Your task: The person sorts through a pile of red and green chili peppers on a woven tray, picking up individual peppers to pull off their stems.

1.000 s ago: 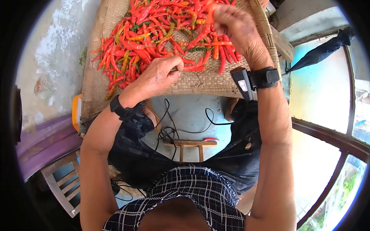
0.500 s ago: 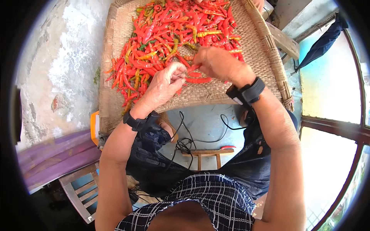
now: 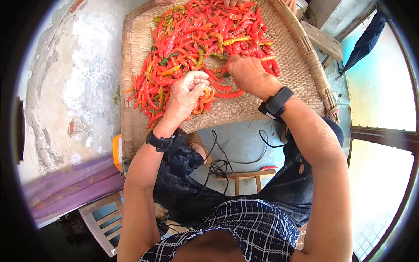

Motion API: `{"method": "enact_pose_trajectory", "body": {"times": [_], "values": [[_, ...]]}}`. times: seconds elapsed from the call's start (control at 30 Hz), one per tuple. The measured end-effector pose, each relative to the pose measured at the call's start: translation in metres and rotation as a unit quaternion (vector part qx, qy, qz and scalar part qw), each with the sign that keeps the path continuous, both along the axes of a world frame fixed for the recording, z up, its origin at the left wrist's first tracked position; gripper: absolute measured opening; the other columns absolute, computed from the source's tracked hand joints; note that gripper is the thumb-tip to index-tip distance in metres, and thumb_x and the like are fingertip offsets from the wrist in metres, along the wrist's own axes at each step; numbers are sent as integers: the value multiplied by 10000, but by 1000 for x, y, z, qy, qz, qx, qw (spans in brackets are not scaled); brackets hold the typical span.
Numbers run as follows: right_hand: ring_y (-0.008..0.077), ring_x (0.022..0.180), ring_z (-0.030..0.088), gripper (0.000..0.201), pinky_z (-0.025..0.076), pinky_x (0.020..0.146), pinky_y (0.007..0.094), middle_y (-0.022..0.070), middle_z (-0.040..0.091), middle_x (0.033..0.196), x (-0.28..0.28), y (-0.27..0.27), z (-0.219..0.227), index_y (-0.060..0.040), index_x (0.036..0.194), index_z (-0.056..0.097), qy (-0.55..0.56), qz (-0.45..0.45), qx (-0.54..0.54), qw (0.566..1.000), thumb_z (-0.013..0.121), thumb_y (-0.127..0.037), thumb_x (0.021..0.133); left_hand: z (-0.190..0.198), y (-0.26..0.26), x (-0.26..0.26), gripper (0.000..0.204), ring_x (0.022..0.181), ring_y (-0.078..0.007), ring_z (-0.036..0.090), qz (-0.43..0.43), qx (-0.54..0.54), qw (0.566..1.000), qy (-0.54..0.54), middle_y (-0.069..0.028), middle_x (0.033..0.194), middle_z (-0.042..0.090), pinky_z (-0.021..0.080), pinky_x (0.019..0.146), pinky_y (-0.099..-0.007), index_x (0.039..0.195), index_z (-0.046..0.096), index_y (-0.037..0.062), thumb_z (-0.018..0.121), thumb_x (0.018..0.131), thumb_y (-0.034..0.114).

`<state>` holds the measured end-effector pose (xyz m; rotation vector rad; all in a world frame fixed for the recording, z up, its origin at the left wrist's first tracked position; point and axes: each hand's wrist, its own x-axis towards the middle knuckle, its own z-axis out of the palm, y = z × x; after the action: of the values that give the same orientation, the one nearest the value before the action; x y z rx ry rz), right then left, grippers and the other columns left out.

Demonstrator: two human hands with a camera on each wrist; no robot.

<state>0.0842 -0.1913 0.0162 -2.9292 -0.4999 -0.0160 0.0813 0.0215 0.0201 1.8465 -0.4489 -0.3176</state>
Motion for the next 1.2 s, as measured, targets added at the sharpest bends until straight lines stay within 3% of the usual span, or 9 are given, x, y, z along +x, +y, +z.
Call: {"method": "enact_pose_trajectory", "body": {"times": [0.2,0.3,0.4,0.57,0.77,0.93,1.03,1.07,1.2], "values": [[318,778,630,127,512,664,386,165,622,832,16,-10,6,-1,836,593,18,21,-1,1000,629,-89,752,9,2,-1,184,881,-139,654,-1,-8,1000,20,-84,966,656,511,737,-249,1086,576,-6,522,914,31],[298,691,657,348,528,649,368,169,656,724,35,-28,28,55,1002,614,13,40,177,983,646,-225,798,13,3,0,183,896,-139,654,-9,5,1000,-1,-81,977,657,511,735,-255,1084,578,-7,519,916,38],[259,672,653,494,519,655,360,157,658,738,43,-35,32,55,1099,592,-147,-141,426,882,661,-356,833,10,4,1,181,921,-128,644,-14,16,999,-46,-71,983,657,504,738,-252,1083,577,0,520,918,49],[208,651,645,506,515,629,343,128,650,707,7,6,23,51,1114,587,86,67,363,925,641,-386,863,12,0,4,188,938,-108,616,59,-84,991,84,-68,1011,657,494,742,-249,1094,576,14,521,917,49],[122,592,611,287,480,548,270,72,633,678,-9,35,16,5,973,621,329,-15,439,836,618,-271,890,8,0,3,229,933,-127,611,70,-100,990,71,-93,1061,641,500,743,-259,1143,558,12,526,923,69],[51,634,559,190,455,519,198,18,626,780,15,0,31,-38,966,605,205,27,512,834,568,-222,933,11,2,2,324,950,-145,595,96,-95,989,63,-107,1135,599,503,758,-271,1225,510,15,548,922,123],[80,645,583,265,472,525,238,56,662,780,30,-17,36,-41,953,636,58,-150,691,705,590,-297,902,2,6,5,339,923,-134,585,61,-35,996,49,-93,1103,599,500,759,-272,1221,515,12,559,917,154],[80,645,583,265,472,525,238,56,662,780,31,-18,33,-41,953,636,58,-148,690,706,590,-297,902,3,4,4,329,921,-128,582,49,-22,998,33,-89,1087,603,497,757,-271,1206,527,9,562,913,155],[219,682,654,296,522,590,335,136,670,760,24,1,4,-11,951,629,17,-66,313,947,609,-295,870,4,3,4,288,889,-111,584,39,0,999,16,-67,1024,621,493,745,-265,1147,562,4,566,905,160]]}}
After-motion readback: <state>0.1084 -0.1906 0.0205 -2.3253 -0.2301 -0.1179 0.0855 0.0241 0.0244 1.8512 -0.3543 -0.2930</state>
